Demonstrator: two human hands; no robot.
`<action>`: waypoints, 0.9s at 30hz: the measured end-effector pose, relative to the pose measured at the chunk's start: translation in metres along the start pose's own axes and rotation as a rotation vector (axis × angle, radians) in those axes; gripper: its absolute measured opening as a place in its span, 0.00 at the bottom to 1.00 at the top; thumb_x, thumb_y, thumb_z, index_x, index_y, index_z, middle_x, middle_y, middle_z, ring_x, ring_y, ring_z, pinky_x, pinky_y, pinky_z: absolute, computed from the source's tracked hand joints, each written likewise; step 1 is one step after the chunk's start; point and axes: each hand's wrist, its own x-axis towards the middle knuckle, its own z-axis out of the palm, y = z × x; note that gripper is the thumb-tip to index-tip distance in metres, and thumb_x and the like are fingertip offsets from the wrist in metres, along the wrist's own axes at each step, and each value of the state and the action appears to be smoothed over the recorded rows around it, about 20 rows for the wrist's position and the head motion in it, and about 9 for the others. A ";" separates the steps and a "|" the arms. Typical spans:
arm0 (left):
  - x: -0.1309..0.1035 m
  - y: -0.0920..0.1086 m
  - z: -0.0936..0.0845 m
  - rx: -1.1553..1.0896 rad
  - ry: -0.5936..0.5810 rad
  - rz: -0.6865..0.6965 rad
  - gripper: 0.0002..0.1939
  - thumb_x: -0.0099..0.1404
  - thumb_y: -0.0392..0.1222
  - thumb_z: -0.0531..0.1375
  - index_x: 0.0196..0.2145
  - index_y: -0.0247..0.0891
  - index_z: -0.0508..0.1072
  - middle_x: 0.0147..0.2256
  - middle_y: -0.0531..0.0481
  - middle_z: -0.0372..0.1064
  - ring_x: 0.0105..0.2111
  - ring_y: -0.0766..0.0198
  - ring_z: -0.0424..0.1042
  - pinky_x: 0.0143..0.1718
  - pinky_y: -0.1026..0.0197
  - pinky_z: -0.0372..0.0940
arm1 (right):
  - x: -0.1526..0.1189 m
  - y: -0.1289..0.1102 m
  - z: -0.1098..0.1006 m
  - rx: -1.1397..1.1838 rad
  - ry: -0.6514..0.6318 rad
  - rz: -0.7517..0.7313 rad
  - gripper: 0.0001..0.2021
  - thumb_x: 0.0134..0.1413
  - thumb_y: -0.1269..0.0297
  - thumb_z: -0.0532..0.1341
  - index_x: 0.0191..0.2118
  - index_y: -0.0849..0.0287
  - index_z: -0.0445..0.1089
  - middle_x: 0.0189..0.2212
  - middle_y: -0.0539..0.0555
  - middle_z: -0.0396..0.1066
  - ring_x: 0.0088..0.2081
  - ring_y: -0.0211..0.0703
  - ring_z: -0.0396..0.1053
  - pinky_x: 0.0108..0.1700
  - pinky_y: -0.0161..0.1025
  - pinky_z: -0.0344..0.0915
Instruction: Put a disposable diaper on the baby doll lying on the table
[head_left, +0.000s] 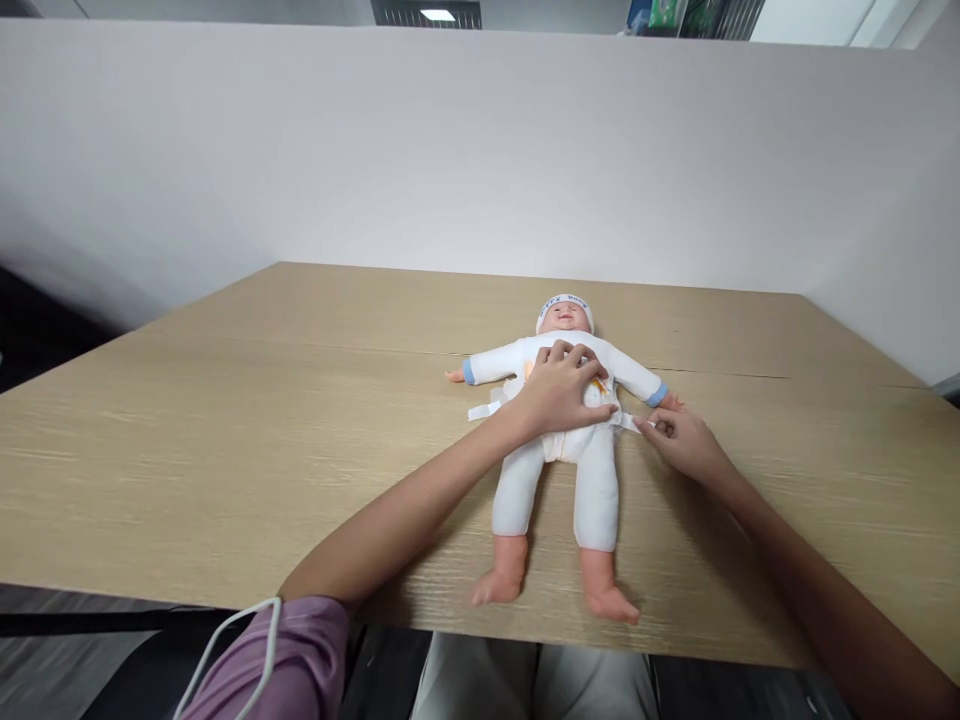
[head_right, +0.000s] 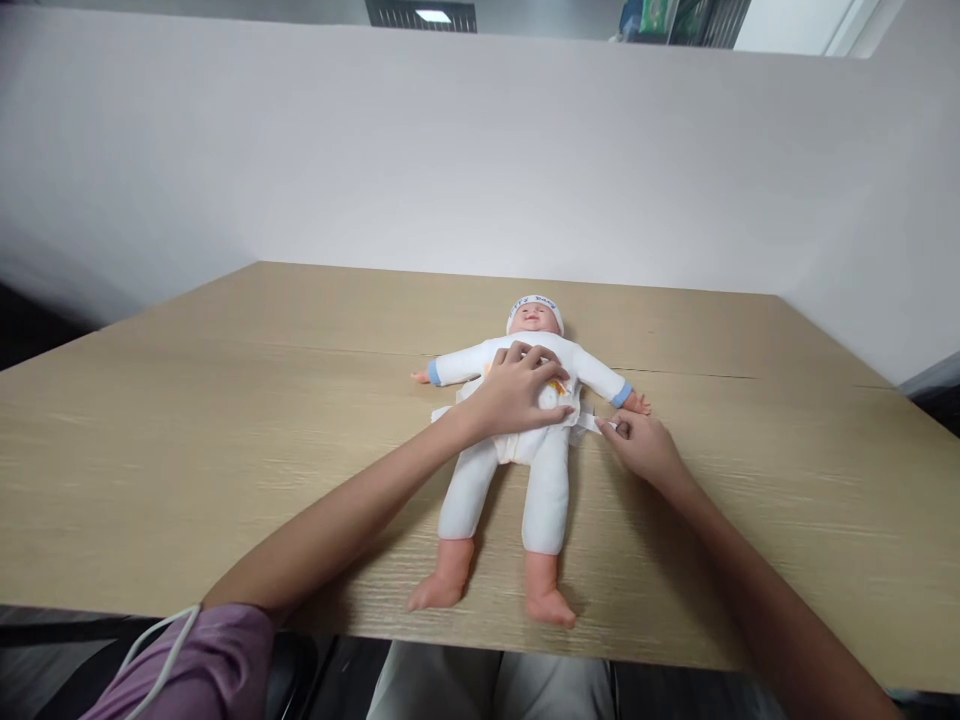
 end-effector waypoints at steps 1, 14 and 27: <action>0.000 0.000 0.000 -0.002 0.002 -0.004 0.26 0.67 0.62 0.66 0.54 0.43 0.79 0.58 0.42 0.71 0.57 0.40 0.64 0.61 0.39 0.59 | 0.001 -0.004 -0.006 0.076 -0.027 -0.010 0.34 0.55 0.23 0.55 0.24 0.54 0.67 0.19 0.50 0.63 0.25 0.43 0.61 0.30 0.39 0.54; 0.001 -0.004 0.007 -0.057 0.026 -0.048 0.37 0.60 0.59 0.70 0.60 0.36 0.69 0.57 0.39 0.73 0.58 0.38 0.64 0.60 0.38 0.59 | 0.061 -0.096 0.010 0.347 -0.124 -0.114 0.24 0.60 0.38 0.61 0.27 0.55 0.66 0.25 0.50 0.69 0.29 0.41 0.64 0.33 0.38 0.61; -0.001 -0.011 0.003 -0.256 0.021 -0.054 0.36 0.61 0.51 0.71 0.62 0.41 0.66 0.60 0.41 0.73 0.60 0.37 0.63 0.63 0.35 0.58 | -0.008 -0.066 0.028 0.091 0.090 -0.733 0.29 0.76 0.56 0.53 0.78 0.51 0.53 0.75 0.58 0.58 0.75 0.56 0.55 0.76 0.60 0.55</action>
